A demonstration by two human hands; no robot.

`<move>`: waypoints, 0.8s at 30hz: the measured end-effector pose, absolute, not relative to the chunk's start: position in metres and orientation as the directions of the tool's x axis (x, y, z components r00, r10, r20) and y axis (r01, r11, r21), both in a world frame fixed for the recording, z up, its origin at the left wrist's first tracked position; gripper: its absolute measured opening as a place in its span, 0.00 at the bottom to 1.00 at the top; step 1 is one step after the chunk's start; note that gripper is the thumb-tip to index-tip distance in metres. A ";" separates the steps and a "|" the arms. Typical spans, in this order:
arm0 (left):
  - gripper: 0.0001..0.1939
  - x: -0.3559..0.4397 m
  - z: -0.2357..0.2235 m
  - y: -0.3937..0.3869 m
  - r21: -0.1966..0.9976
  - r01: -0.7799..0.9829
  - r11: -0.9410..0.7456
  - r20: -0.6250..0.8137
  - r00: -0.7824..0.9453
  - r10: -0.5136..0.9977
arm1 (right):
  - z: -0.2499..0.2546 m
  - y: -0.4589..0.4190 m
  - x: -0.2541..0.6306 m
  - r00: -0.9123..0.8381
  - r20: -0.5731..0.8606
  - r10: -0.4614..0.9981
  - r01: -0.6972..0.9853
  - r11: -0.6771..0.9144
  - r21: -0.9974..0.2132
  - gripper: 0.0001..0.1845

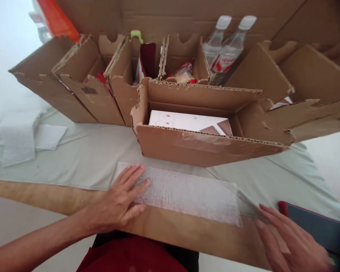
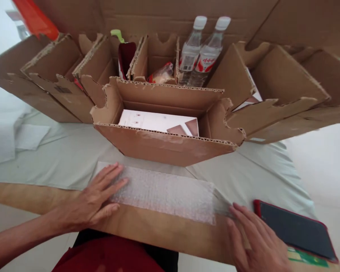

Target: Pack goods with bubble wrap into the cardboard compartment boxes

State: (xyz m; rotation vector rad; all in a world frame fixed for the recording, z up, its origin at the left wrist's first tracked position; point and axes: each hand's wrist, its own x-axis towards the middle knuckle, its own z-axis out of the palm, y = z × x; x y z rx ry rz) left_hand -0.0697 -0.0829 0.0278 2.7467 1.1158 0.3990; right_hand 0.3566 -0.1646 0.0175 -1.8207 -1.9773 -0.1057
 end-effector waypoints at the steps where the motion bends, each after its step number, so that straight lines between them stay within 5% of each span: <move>1: 0.26 -0.075 0.031 -0.080 0.242 0.692 -0.681 0.242 0.636 0.733 | 0.021 -0.160 0.356 -0.021 0.379 0.925 0.962 0.122 -0.245 0.20; 4: 0.20 -0.093 0.030 -0.067 0.213 0.804 -0.555 0.351 0.467 0.812 | 0.022 -0.133 0.343 -0.070 0.357 0.932 0.971 0.145 -0.189 0.25; 10: 0.11 -0.094 0.015 -0.058 0.307 0.851 -0.425 0.259 0.355 0.898 | 0.009 -0.096 0.336 -0.131 0.288 0.949 0.974 0.177 -0.140 0.24; 13: 0.09 -0.090 0.029 -0.066 0.447 0.830 -0.334 0.218 0.262 0.940 | 0.028 -0.113 0.337 -0.064 0.273 0.960 0.941 0.149 -0.304 0.20; 17: 0.13 -0.118 0.070 -0.057 0.608 0.791 -0.068 -0.030 0.108 0.994 | 0.053 -0.153 0.312 -0.093 0.084 0.992 0.834 0.124 -0.538 0.14; 21: 0.24 -0.140 0.097 -0.002 0.491 0.868 -0.079 0.077 0.047 0.996 | 0.042 -0.176 0.242 -0.317 -0.033 0.948 0.637 0.187 -0.748 0.30; 24: 0.22 -0.124 0.092 0.043 0.358 0.892 -0.277 0.194 0.219 0.956 | 0.024 -0.185 0.187 -0.461 -0.121 0.879 0.501 0.145 -0.854 0.32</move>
